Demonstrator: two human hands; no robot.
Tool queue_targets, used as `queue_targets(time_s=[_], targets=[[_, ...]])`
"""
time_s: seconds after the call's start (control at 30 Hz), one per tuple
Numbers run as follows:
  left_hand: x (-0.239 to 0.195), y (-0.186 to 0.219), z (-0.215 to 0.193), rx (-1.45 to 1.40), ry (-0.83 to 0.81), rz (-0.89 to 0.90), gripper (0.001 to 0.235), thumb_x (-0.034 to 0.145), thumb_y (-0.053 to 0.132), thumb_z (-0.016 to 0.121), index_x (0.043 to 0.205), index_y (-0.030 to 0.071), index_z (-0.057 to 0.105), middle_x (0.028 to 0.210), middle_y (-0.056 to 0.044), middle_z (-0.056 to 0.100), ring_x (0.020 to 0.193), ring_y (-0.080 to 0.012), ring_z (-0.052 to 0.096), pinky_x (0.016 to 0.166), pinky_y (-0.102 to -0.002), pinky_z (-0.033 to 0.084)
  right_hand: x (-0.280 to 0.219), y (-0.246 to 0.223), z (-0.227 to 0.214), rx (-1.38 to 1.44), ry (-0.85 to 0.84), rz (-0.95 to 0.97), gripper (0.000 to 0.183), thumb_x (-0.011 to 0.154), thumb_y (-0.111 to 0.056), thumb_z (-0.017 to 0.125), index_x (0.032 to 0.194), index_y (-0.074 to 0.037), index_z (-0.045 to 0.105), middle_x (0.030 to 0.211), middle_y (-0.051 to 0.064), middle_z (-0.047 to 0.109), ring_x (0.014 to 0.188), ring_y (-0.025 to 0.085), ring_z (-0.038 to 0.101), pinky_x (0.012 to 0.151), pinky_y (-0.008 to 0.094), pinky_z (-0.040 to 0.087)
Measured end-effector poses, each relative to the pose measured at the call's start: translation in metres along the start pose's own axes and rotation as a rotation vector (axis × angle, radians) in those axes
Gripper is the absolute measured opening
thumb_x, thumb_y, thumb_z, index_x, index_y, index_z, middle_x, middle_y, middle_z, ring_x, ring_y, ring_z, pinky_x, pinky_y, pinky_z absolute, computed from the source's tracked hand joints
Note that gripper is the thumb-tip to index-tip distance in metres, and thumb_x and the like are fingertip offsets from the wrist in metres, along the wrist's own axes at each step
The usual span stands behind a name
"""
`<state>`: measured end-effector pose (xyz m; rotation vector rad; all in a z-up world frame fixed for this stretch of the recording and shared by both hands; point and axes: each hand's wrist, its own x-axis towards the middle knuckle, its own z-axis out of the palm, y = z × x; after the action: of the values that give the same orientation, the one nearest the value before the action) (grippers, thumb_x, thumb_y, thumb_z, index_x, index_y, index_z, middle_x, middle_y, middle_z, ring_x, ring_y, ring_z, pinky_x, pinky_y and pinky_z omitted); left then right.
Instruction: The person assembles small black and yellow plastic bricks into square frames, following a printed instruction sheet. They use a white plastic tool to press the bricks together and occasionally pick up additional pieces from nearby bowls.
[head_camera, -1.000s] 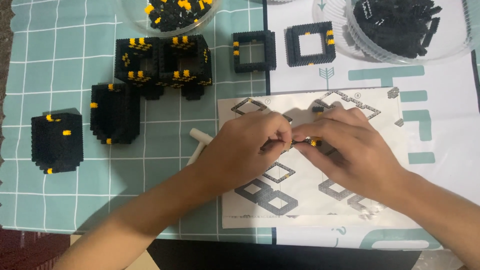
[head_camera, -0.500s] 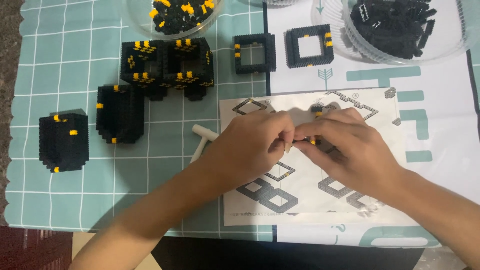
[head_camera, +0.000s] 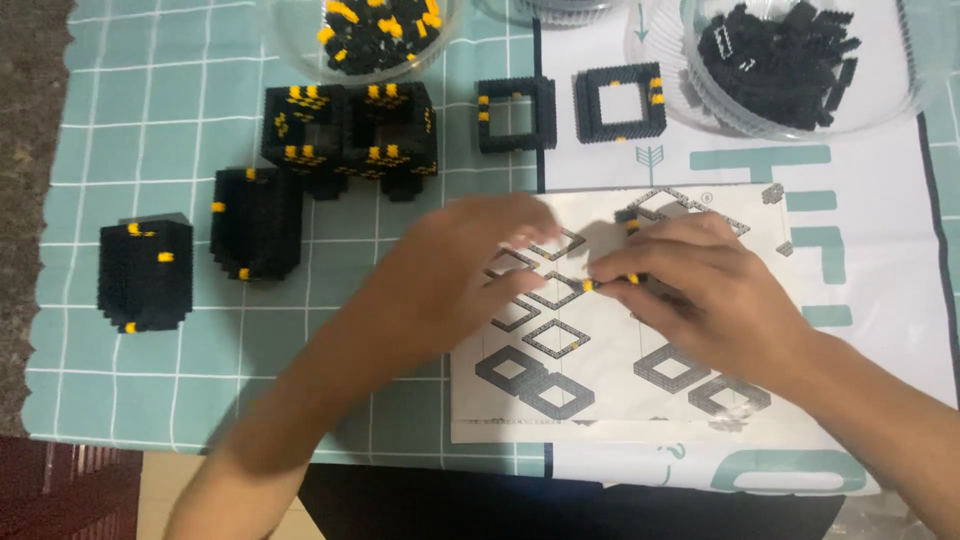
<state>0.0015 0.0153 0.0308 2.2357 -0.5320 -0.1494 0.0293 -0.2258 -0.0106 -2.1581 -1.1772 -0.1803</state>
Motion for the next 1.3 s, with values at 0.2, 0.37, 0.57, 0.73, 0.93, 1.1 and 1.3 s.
queue_targets(time_s=[0.2,0.37,0.57,0.73,0.93,1.1,1.3], targets=[[-0.082,0.028,0.011,0.526,0.432,-0.274,0.04,0.083,0.029,0.071,0.111,0.003,0.057,0.103,-0.012,0.063,0.093,-0.0251,0.06,0.076,-0.037,0.049,0.004,0.013,-0.01,0.165,-0.155,-0.153,0.02,0.083,-0.012,0.064,0.102,-0.012,0.066,0.099,0.0,0.07,0.1,0.019,0.064,0.113,0.044,0.033],[-0.108,0.012,0.047,0.51,0.471,-0.535,0.049,0.084,0.034,0.066,0.12,0.005,0.052,0.105,-0.01,0.06,0.093,-0.0249,0.058,0.074,-0.037,0.05,0.004,0.016,-0.014,0.265,-0.2,-0.137,0.035,0.08,0.01,0.059,0.104,-0.014,0.066,0.108,0.002,0.069,0.108,0.016,0.063,0.117,0.044,0.028],[-0.113,0.013,0.045,0.462,0.546,-0.543,0.029,0.091,0.013,0.057,0.118,0.003,0.056,0.093,-0.01,0.06,0.083,-0.0229,0.058,0.067,-0.035,0.05,0.012,0.0,-0.03,0.321,-0.102,-0.029,0.022,0.086,0.002,0.059,0.105,-0.006,0.064,0.097,0.006,0.069,0.093,0.018,0.065,0.097,0.036,0.05],[-0.092,0.046,0.035,0.156,0.6,-0.504,0.025,0.088,0.021,0.057,0.11,0.008,0.056,0.094,-0.004,0.065,0.08,-0.0159,0.064,0.055,-0.028,0.055,0.006,-0.012,-0.028,0.373,-0.044,0.175,0.017,0.084,-0.013,0.064,0.098,-0.004,0.068,0.08,0.005,0.071,0.066,0.011,0.067,0.058,0.018,0.056],[-0.045,0.062,0.071,-0.248,0.48,0.076,0.012,0.098,0.018,0.045,0.099,0.008,0.052,0.097,-0.006,0.057,0.09,-0.0214,0.059,0.082,-0.033,0.049,-0.008,-0.029,-0.021,0.846,-0.117,0.223,0.022,0.089,-0.003,0.054,0.109,-0.008,0.062,0.116,0.01,0.069,0.099,0.018,0.073,0.083,0.025,0.067],[-0.036,0.027,0.076,0.082,0.313,0.328,0.026,0.092,0.02,0.064,0.111,0.008,0.051,0.11,-0.009,0.059,0.099,-0.0257,0.059,0.076,-0.034,0.05,0.013,-0.037,-0.042,0.86,-0.057,0.858,0.036,0.094,-0.018,0.041,0.089,0.002,0.07,0.111,0.013,0.076,0.081,0.026,0.076,0.068,0.03,0.064],[-0.014,-0.019,0.027,0.557,-0.076,0.682,0.054,0.08,0.021,0.075,0.121,-0.005,0.054,0.121,-0.013,0.058,0.111,-0.0298,0.052,0.099,-0.039,0.042,0.017,-0.053,-0.063,0.782,0.021,1.188,0.042,0.099,-0.03,0.037,0.13,-0.01,0.058,0.065,0.008,0.034,0.051,0.019,0.033,0.04,0.03,0.023]])
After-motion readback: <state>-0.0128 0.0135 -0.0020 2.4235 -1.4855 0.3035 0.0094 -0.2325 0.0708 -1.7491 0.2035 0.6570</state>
